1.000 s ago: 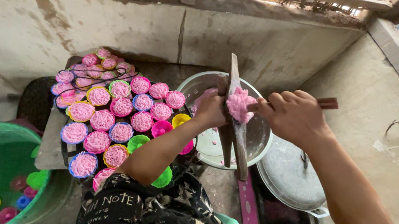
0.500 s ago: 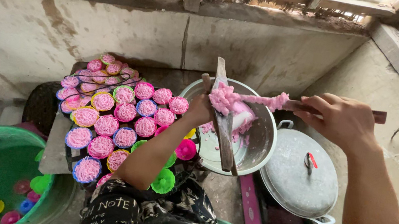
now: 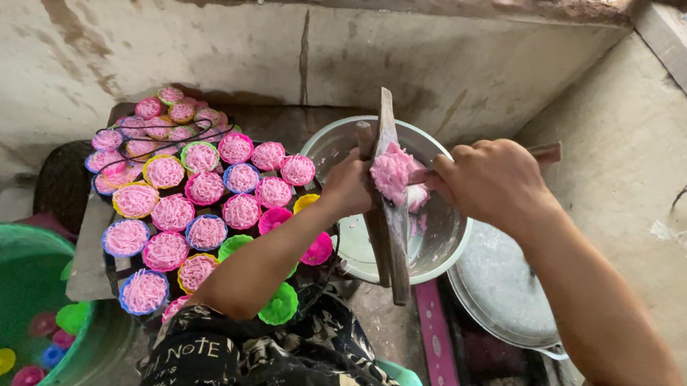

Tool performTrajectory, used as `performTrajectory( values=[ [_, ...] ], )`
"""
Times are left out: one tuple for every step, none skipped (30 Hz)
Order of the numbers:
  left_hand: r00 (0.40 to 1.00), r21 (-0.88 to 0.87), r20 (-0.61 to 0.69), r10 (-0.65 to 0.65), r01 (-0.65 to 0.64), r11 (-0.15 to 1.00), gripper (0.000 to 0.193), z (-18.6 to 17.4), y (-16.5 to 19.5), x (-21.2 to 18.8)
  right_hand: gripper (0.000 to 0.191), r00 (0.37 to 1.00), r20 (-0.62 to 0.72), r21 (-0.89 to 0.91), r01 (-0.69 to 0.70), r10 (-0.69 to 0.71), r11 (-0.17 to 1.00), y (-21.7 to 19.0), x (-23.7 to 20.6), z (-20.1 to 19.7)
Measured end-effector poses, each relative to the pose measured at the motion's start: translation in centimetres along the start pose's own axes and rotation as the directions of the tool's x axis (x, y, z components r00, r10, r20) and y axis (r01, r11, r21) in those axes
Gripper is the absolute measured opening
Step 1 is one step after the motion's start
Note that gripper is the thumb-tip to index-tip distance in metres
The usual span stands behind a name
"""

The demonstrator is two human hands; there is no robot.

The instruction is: The person scoops pink wax mixture from a basin with a spatula and packs it into a wooden hand press fitted with a cylindrical mold. They press the lever to extrude the mixture into colorful plastic cup molds arranged on the table, repeating the cycle, and at the end move a pot lid near a steaming pot holding filled cups.

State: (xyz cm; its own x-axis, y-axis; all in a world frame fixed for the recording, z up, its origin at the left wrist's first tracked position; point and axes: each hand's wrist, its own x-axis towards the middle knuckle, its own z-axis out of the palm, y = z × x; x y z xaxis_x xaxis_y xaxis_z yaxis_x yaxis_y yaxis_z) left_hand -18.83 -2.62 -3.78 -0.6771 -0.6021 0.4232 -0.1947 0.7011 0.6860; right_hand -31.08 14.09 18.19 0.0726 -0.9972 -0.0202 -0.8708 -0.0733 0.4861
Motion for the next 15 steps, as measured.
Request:
performTrajectory(
  values=[
    [1.000, 0.003, 0.028, 0.002, -0.002, 1.000, 0.032, 0.1, -0.6, 0.2, 0.032, 0.986, -0.124, -0.098, 0.103, -0.115, 0.990, -0.6, -0.1, 0.2],
    [0.999, 0.006, 0.054, 0.005, -0.005, 1.000, 0.031, 0.1, -1.1, 0.4, 0.028, 0.942, -0.236, -0.209, 0.189, -0.237, 0.960, -1.1, -0.4, 0.4],
    [0.997, -0.012, 0.080, 0.012, -0.011, 1.000, 0.030, 0.1, -1.6, 0.7, 0.030, 0.872, -0.332, -0.323, 0.254, -0.361, 0.911, -1.4, -0.8, 0.7],
    [0.994, -0.030, 0.109, 0.016, -0.013, 0.999, 0.028, 0.0, -2.1, 0.8, 0.031, 0.844, -0.372, -0.383, 0.241, -0.388, 0.892, -1.4, -1.2, 1.0],
    [0.991, -0.048, 0.135, 0.025, -0.018, 0.999, 0.027, -0.2, -2.5, 1.2, 0.031, 0.812, -0.409, -0.443, 0.222, -0.416, 0.869, -1.0, -1.9, 1.3],
    [0.993, -0.051, 0.116, 0.030, -0.024, 0.998, 0.027, -0.4, -2.8, 1.5, 0.032, 0.777, -0.444, -0.502, 0.198, -0.447, 0.842, -0.5, -2.6, 1.5],
    [0.995, -0.053, 0.096, 0.034, -0.029, 0.998, 0.027, -0.7, -2.9, 1.9, 0.032, 0.766, -0.500, -0.462, 0.159, -0.404, 0.873, 0.3, -3.5, 1.6],
    [0.997, -0.055, 0.073, 0.041, -0.037, 0.998, 0.027, -1.0, -2.9, 2.4, 0.032, 0.751, -0.554, -0.421, 0.121, -0.360, 0.899, 1.3, -4.5, 1.7],
    [0.997, -0.035, 0.066, -0.047, 0.049, 0.998, 0.026, -1.3, -2.9, 2.8, 0.029, 0.751, -0.601, -0.352, 0.058, -0.273, 0.934, 2.1, -5.5, 1.9],
    [0.989, -0.020, 0.059, -0.137, 0.138, 0.990, 0.026, -1.5, -2.9, 3.2, 0.027, 0.747, -0.639, -0.277, 0.000, -0.184, 0.961, 2.8, -6.6, 2.0],
    [0.973, -0.006, 0.054, -0.225, 0.225, 0.974, 0.026, -1.6, -2.8, 3.5, 0.023, 0.723, -0.689, -0.115, -0.035, -0.055, 0.993, 3.3, -7.4, 2.3],
    [0.976, -0.002, 0.040, -0.215, 0.215, 0.977, 0.027, -1.4, -2.5, 3.8, 0.019, 0.694, -0.716, 0.049, -0.065, 0.081, 0.997, 3.6, -8.0, 2.8],
    [0.979, 0.002, 0.025, -0.205, 0.205, 0.979, 0.027, -1.2, -2.2, 4.1, 0.018, 0.660, -0.719, 0.212, -0.089, 0.217, 0.973, 3.5, -8.1, 3.5],
    [0.982, 0.005, 0.012, -0.191, 0.190, 0.982, 0.028, -0.8, -1.8, 4.3, 0.023, 0.635, -0.665, 0.454, -0.074, 0.393, 0.888, 2.7, -7.7, 4.7],
    [0.984, 0.009, 0.004, -0.176, 0.176, 0.984, 0.028, -0.4, -1.4, 4.5, 0.029, 0.615, -0.564, 0.668, -0.054, 0.551, 0.743, 1.3, -6.7, 6.3]
  ],
)
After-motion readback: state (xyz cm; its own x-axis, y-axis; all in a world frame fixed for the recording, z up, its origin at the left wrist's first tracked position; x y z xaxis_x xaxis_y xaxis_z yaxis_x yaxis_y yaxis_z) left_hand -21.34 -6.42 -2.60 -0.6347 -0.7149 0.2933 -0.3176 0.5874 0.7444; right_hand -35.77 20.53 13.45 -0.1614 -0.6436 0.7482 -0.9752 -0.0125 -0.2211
